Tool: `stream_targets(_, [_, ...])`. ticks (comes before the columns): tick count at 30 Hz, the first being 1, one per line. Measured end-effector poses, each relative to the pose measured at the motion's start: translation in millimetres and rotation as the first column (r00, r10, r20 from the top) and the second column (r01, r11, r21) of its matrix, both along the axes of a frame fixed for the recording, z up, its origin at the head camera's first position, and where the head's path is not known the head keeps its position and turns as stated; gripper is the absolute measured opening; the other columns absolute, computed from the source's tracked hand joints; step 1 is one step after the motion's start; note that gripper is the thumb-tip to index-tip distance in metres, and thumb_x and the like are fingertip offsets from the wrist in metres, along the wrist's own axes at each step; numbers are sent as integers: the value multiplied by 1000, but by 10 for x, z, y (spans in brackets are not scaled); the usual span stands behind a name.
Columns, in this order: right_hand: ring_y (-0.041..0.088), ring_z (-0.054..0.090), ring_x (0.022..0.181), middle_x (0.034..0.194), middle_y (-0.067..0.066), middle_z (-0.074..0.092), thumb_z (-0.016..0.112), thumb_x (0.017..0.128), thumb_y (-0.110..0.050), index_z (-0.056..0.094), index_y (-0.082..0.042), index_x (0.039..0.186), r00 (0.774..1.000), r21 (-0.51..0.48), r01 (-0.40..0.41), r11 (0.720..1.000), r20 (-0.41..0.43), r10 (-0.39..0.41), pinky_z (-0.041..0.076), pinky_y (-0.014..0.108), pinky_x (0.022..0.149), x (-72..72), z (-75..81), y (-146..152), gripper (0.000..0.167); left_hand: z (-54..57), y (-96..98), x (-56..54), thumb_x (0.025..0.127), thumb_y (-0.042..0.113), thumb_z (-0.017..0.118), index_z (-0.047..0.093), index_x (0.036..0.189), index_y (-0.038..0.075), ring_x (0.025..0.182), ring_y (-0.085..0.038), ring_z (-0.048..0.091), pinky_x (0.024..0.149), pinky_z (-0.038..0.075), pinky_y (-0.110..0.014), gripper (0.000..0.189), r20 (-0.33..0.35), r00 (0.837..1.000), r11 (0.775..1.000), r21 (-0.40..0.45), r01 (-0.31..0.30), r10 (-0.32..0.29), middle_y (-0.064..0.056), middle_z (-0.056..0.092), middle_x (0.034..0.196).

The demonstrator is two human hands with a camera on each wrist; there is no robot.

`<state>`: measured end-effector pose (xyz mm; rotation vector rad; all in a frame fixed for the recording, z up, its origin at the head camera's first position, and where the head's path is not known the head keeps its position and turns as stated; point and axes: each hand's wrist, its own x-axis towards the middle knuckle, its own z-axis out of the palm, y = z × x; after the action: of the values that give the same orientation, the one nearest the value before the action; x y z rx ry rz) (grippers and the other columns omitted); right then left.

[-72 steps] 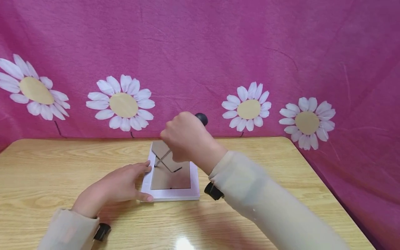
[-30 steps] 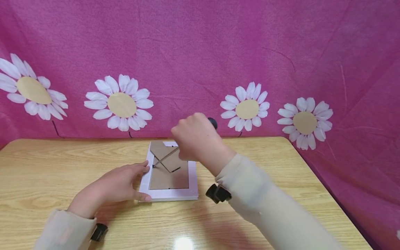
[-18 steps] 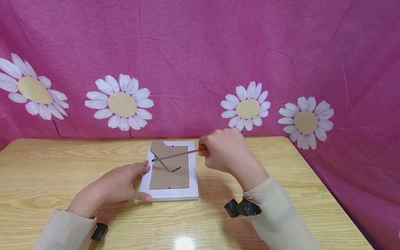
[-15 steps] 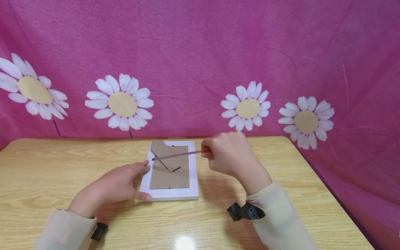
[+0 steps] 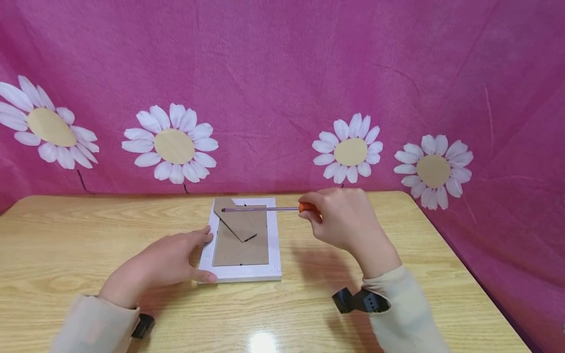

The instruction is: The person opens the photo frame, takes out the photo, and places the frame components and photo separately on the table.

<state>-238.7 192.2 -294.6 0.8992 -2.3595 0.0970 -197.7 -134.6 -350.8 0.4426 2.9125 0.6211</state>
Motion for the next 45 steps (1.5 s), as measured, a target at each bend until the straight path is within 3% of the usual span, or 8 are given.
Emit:
stream_targets(10, [7,49,53,69,-9,66,80,81,-24,79,-19,100,999,10,33,999,24,-33,31,27,42,-14,17,37,19,31,153,61,71,56,83,52,141,2,128,-38,50,108,34,-56,93,-13,1000,990,-138,-24,22,-16,47,148])
stream_targets(22, [7,46,51,66,-10,63,79,82,-23,78,-20,99,998,17,37,999,43,-38,28,27,41,-21,3,28,18,86,305,143,71,63,78,58,133,-3,123,-37,55,105,38,-55,92,-73,997,949,-313,-36,13,-19,53,141])
stream_targets(25, [7,47,51,67,-10,64,79,82,-23,78,-20,99,998,15,34,999,42,-35,29,28,41,-23,-3,33,18,84,354,177,70,64,79,63,126,-3,118,-36,58,103,39,-55,89,-105,994,943,-328,-47,13,-19,58,135])
stream_targets(29, [7,48,51,69,-9,66,80,81,-22,78,-19,98,999,9,23,1000,34,-23,30,27,41,-30,-22,44,18,63,423,210,69,65,78,68,112,-5,105,-33,62,98,41,-54,83,-168,986,934,-353,-63,3,-18,66,113])
stream_targets(32, [7,48,51,68,-10,66,80,81,-22,78,-19,98,999,6,20,1000,35,-20,30,27,42,-31,-32,44,17,47,469,231,68,68,77,69,101,-3,96,-30,62,93,43,-51,79,-218,976,922,-379,-77,-8,-14,65,95])
stream_targets(36, [7,46,51,67,-11,63,80,81,-23,78,-20,99,998,9,38,999,59,-38,29,27,42,-15,-30,34,18,41,503,250,67,70,76,69,97,-3,93,-29,62,89,44,-48,79,-248,968,909,-408,-85,-21,-13,62,89])
stream_targets(39, [7,45,52,66,-11,62,80,82,-23,78,-20,100,996,15,50,999,74,-51,30,27,43,-4,-27,27,18,54,492,246,71,70,73,69,99,-2,93,-29,62,91,44,-49,78,-229,973,910,-407,-81,-15,-12,63,90])
stream_targets(45, [7,45,52,66,-11,62,80,82,-23,78,-20,99,996,16,44,999,73,-45,30,27,43,-2,-32,21,18,85,341,185,85,53,72,69,105,3,99,-29,62,92,45,-48,54,-210,978,944,-326,-56,-15,-9,67,102])
